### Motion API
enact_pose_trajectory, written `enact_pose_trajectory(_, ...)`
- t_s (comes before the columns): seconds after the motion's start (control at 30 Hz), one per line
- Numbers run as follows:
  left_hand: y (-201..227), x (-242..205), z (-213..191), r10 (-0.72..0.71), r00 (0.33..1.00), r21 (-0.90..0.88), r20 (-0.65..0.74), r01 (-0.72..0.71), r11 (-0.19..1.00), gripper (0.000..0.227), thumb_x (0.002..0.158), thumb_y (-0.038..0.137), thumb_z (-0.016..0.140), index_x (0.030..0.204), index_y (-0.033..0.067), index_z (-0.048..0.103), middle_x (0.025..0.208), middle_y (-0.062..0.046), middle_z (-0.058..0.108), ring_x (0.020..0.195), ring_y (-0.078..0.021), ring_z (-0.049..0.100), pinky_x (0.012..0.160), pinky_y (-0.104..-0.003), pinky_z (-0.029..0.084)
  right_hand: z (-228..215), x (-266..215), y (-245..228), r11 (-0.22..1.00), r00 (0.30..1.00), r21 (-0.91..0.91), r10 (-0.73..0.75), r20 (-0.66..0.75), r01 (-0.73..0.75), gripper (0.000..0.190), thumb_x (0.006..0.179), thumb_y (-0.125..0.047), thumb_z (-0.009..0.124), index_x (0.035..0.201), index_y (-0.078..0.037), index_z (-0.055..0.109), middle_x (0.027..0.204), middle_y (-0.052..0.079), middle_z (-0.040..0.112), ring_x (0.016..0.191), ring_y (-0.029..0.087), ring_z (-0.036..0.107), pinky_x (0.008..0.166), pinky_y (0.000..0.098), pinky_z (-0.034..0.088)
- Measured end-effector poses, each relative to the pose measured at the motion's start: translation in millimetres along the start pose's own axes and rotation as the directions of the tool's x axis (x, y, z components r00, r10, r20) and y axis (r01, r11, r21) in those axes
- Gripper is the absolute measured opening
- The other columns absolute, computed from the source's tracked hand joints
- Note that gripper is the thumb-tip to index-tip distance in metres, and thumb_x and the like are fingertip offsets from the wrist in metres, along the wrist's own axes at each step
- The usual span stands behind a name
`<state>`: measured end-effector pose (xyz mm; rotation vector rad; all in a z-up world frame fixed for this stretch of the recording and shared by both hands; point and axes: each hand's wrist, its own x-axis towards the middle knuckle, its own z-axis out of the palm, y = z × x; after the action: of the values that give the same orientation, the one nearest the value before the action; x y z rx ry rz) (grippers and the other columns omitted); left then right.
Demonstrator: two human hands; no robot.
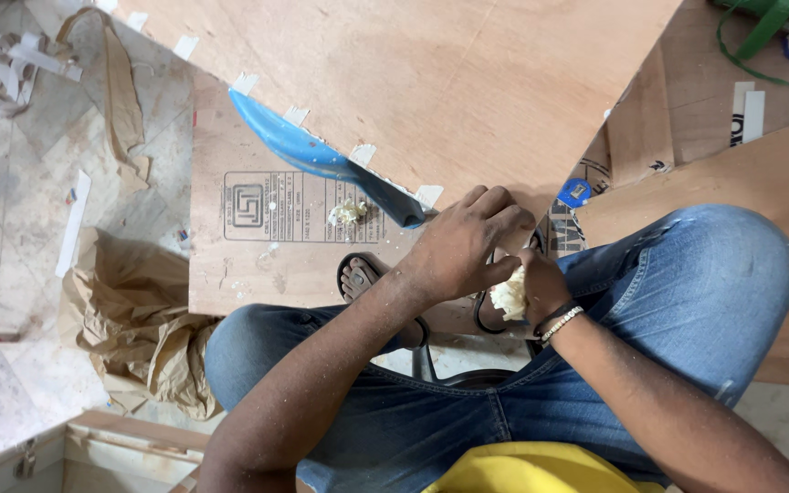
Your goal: The person applies white tape strips to the edges of a wooden board by hand and then uses a small piece of foam or cloth to press and smooth the tape down.
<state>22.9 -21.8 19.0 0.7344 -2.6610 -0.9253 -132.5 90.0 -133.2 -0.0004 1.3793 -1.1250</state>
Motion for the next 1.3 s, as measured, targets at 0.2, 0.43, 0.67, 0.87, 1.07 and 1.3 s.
enact_pose_trajectory(0.2, 5, 2, -7, -0.018, 0.998, 0.052, 0.053, 0.016, 0.999, 0.053, 0.083, 0.033, 0.078, 0.128, 0.0124, 0.060, 0.122, -0.009, 0.059, 0.119, -0.0273, 0.058, 0.099, -0.044, 0.055, -14, 5, -11, 0.934, 0.935, 0.045, -0.355, 0.009, 0.354, 0.014, 0.103, -0.007, 0.056, 0.113, -0.002, 0.063, 0.101, 0.008, 0.068, 0.088, 0.016, 0.067, 0.076, 0.0308, 0.056)
enact_pose_trajectory(0.43, 12, -11, -8, 0.114, 0.993, 0.083, -0.018, -0.113, 0.990, 0.054, 0.093, 0.039, 0.073, 0.138, 0.0140, 0.058, 0.129, -0.008, 0.062, 0.124, -0.0267, 0.060, 0.106, -0.044, 0.053, 14, -68, -82, 0.675, 0.672, 0.013, -0.733, -0.107, 0.738, 0.027, 0.094, 0.008, 0.053, 0.115, -0.008, 0.060, 0.115, 0.005, 0.065, 0.096, 0.012, 0.064, 0.079, 0.0269, 0.057)
enact_pose_trajectory(0.67, -5, -4, -14, 0.111, 0.993, 0.358, -0.026, -0.094, 0.929, 0.071, 0.078, 0.057, 0.074, 0.134, 0.0171, 0.057, 0.140, -0.011, 0.053, 0.140, -0.0303, 0.040, 0.118, -0.054, 0.032, 3, -53, -71, 0.839, 0.867, 0.224, -0.492, -0.077, 0.496, 0.019, 0.094, -0.004, 0.046, 0.092, -0.010, 0.063, 0.093, 0.007, 0.066, 0.083, 0.024, 0.065, 0.071, 0.0361, 0.059)
enact_pose_trajectory(0.87, -13, 3, -7, -0.084, 0.996, 0.286, 0.039, 0.070, 0.956, 0.074, 0.078, 0.055, 0.077, 0.140, 0.0220, 0.056, 0.150, -0.004, 0.046, 0.150, -0.0228, 0.032, 0.127, -0.048, 0.023, -16, -36, -52, 0.817, 0.913, 0.447, -0.407, 0.003, 0.363, 0.011, 0.095, -0.019, 0.051, 0.091, -0.011, 0.057, 0.088, 0.006, 0.055, 0.083, 0.026, 0.058, 0.075, 0.0429, 0.054)
enact_pose_trajectory(1.07, -4, 21, 17, 0.001, 0.984, 0.273, -0.176, 0.048, 0.961, 0.073, 0.080, 0.051, 0.080, 0.142, 0.0182, 0.056, 0.152, -0.006, 0.048, 0.151, -0.0246, 0.034, 0.129, -0.048, 0.023, 0, -45, -60, 0.828, 0.933, 0.472, -0.360, 0.030, 0.304, 0.033, 0.096, -0.041, 0.043, 0.087, -0.011, 0.054, 0.089, 0.007, 0.056, 0.079, 0.027, 0.059, 0.072, 0.0453, 0.054)
enact_pose_trajectory(1.3, -19, 30, -23, -0.087, 0.995, 0.247, -0.044, 0.095, 0.964, 0.080, 0.074, 0.055, 0.084, 0.138, 0.0164, 0.056, 0.149, -0.010, 0.047, 0.147, -0.0285, 0.033, 0.126, -0.052, 0.021, -21, -12, -40, 0.925, 0.989, 0.356, -0.150, 0.017, 0.135, 0.037, 0.103, -0.042, 0.045, 0.101, -0.008, 0.057, 0.090, 0.011, 0.061, 0.076, 0.027, 0.065, 0.066, 0.0421, 0.058)
